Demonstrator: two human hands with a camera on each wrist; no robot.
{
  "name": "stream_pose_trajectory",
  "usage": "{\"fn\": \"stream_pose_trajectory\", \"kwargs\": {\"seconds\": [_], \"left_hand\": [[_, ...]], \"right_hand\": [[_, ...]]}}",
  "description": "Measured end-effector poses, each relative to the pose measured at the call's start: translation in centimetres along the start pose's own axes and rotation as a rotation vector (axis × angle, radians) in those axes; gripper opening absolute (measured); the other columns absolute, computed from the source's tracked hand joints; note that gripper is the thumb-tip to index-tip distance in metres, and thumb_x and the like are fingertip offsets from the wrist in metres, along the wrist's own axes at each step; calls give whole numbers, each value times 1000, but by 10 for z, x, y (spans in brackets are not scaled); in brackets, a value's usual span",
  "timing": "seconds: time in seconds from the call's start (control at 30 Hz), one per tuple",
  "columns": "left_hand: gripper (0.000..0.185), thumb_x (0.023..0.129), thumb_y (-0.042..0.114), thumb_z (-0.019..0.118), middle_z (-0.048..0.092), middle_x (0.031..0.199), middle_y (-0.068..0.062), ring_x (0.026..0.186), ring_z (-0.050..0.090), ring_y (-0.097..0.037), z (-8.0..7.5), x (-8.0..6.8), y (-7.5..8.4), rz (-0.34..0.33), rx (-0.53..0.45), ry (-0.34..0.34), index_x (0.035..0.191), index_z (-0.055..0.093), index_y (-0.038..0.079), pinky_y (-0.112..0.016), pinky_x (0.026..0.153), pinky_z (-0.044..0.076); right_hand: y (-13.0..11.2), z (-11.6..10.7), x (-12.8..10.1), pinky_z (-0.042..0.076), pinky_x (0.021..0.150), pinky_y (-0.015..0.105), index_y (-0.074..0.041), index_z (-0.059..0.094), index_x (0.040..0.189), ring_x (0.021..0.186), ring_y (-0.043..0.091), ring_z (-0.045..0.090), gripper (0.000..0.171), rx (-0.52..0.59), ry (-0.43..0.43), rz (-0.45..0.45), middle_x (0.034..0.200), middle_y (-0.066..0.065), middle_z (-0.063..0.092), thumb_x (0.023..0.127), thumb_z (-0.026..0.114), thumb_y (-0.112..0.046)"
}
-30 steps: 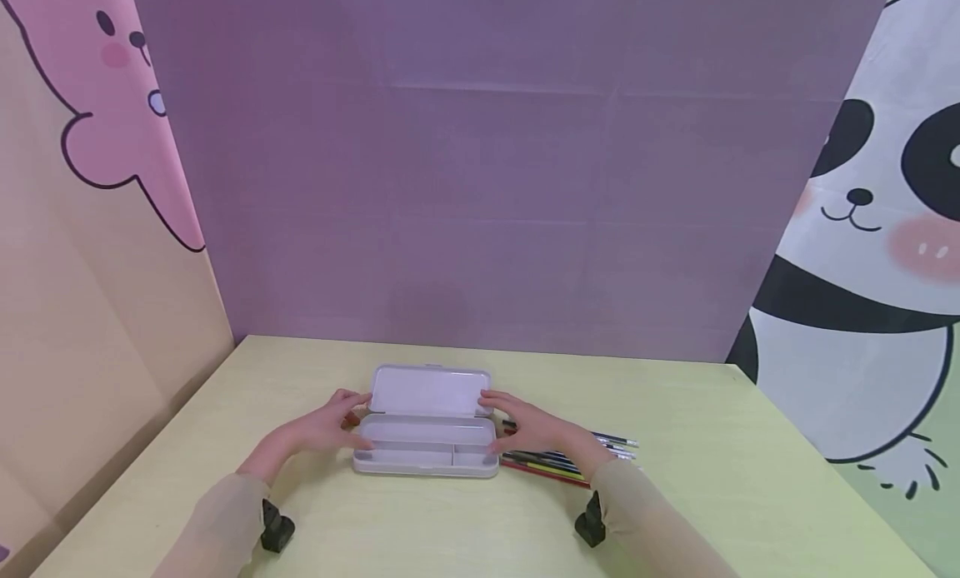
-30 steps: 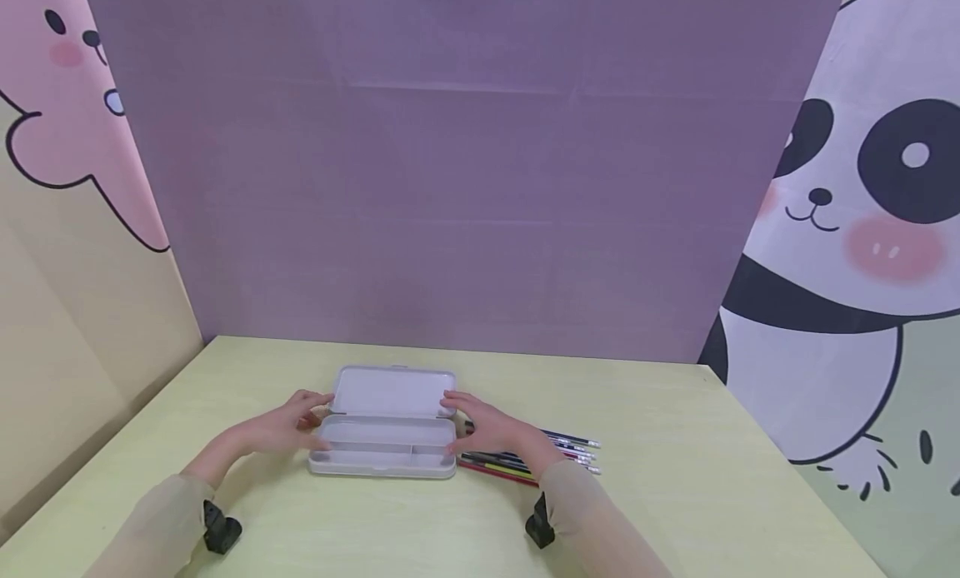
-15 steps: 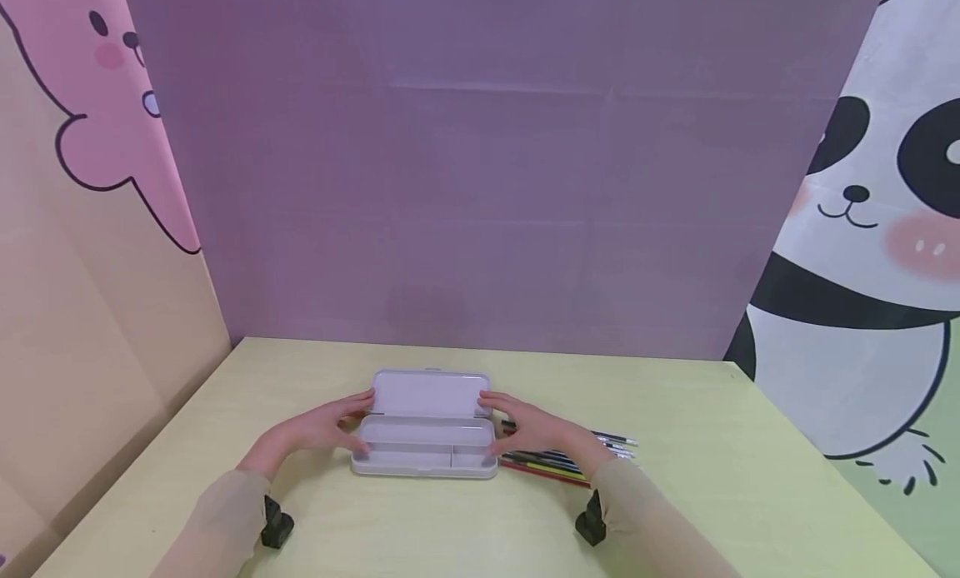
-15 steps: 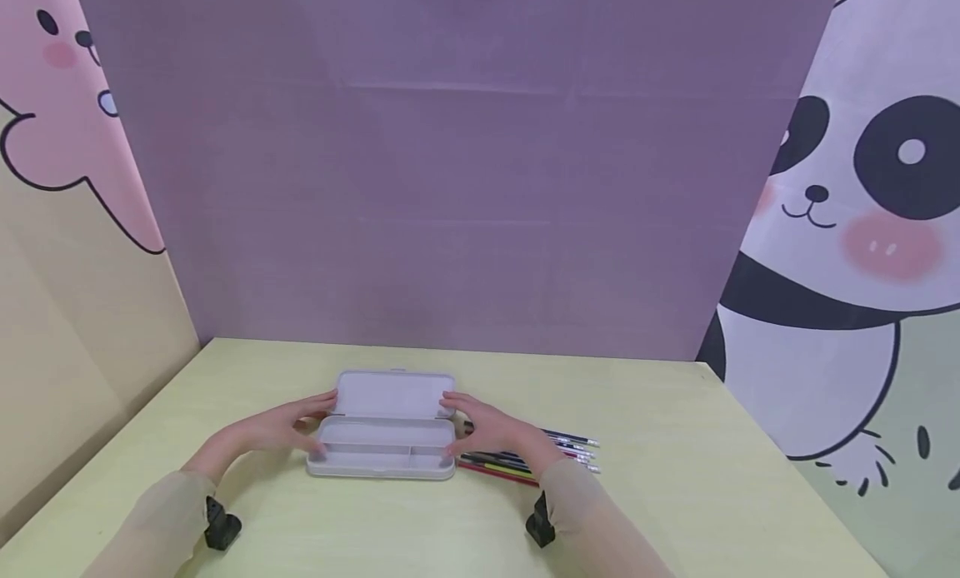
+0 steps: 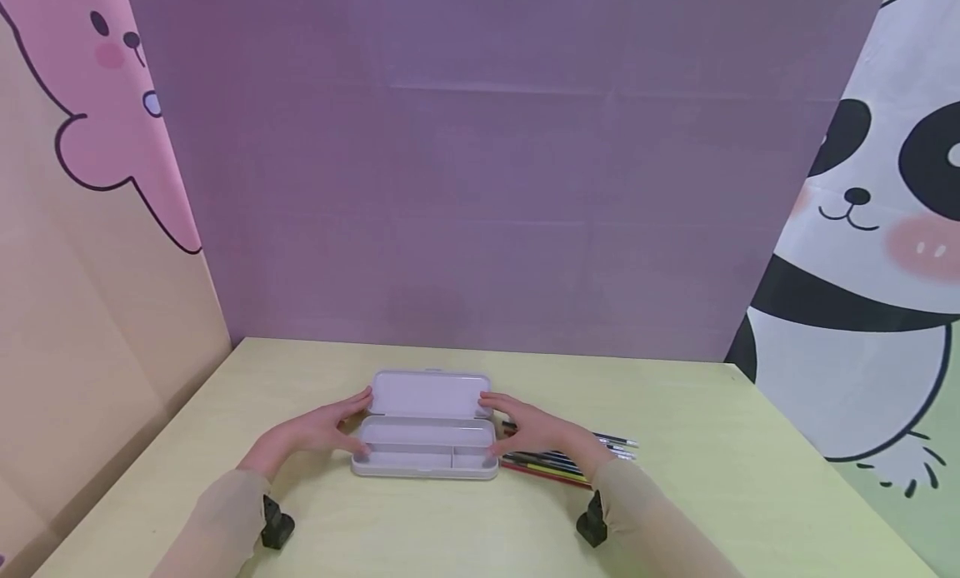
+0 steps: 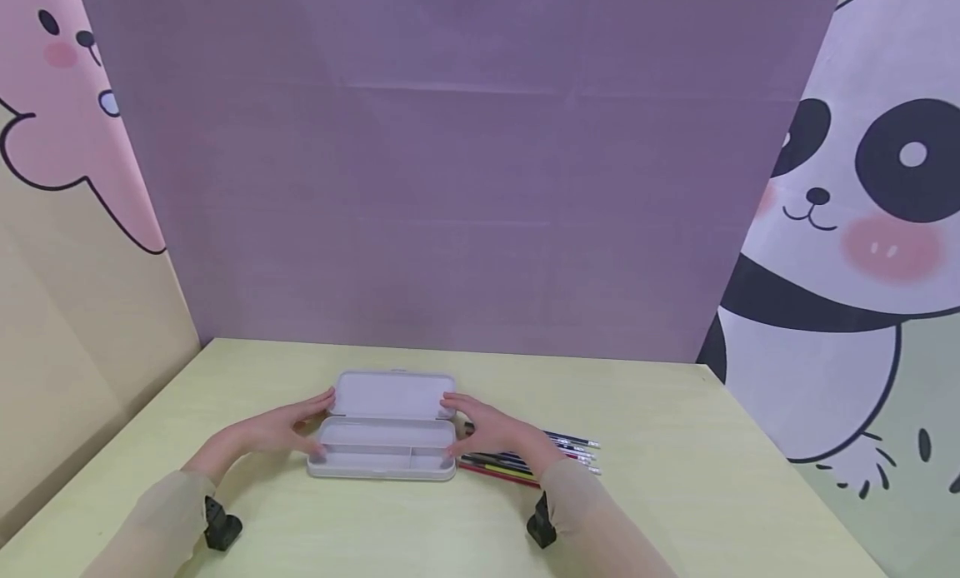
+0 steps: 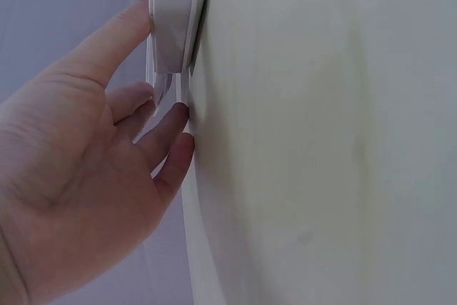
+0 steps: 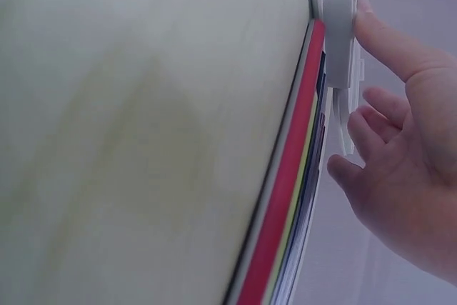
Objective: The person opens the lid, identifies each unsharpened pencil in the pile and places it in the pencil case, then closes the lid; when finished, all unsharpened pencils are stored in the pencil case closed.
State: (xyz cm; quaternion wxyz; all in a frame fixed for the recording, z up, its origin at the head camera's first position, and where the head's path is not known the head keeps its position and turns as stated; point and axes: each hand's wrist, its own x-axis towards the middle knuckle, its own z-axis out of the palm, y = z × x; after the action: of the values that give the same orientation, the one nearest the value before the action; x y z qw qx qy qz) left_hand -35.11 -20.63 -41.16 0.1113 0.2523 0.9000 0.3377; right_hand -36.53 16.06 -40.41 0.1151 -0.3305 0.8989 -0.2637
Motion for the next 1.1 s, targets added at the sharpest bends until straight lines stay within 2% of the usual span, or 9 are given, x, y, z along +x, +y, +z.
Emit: {"fn": "stream_pose_trajectory", "kwargs": {"seconds": [0.33, 0.5, 0.7, 1.1], "left_hand": [[100, 75, 38, 77, 15, 154, -21, 141, 13, -42, 2, 2, -5, -20, -11, 22, 148, 20, 2, -57, 110, 14], [100, 75, 42, 76, 16, 154, -21, 140, 15, -43, 4, 2, -8, -9, 5, 27, 148, 20, 2, -58, 110, 16], [98, 75, 37, 77, 17, 154, -20, 141, 15, -41, 4, 2, -7, -21, -13, 30, 148, 21, 4, -57, 110, 17], [95, 77, 35, 76, 16, 155, -19, 141, 15, -41, 0, 0, -4, -18, -1, 24, 148, 22, 4, -57, 110, 17]], "right_hand": [[2, 1, -2, 29, 107, 53, -11, 35, 145, 138, 33, 29, 81, 68, 69, 11, 150, 11, 33, 78, 76, -29], [2, -1, -4, 33, 105, 52, -10, 42, 141, 133, 34, 38, 70, 81, 116, 0, 144, 12, 42, 81, 74, -28], [2, -9, -10, 37, 102, 50, -6, 49, 134, 123, 31, 49, 57, 102, 192, -15, 134, 12, 53, 85, 69, -26], [17, -31, -33, 48, 91, 42, -4, 57, 125, 106, 28, 60, 41, 64, 326, 28, 116, 13, 65, 90, 63, -24]]}}
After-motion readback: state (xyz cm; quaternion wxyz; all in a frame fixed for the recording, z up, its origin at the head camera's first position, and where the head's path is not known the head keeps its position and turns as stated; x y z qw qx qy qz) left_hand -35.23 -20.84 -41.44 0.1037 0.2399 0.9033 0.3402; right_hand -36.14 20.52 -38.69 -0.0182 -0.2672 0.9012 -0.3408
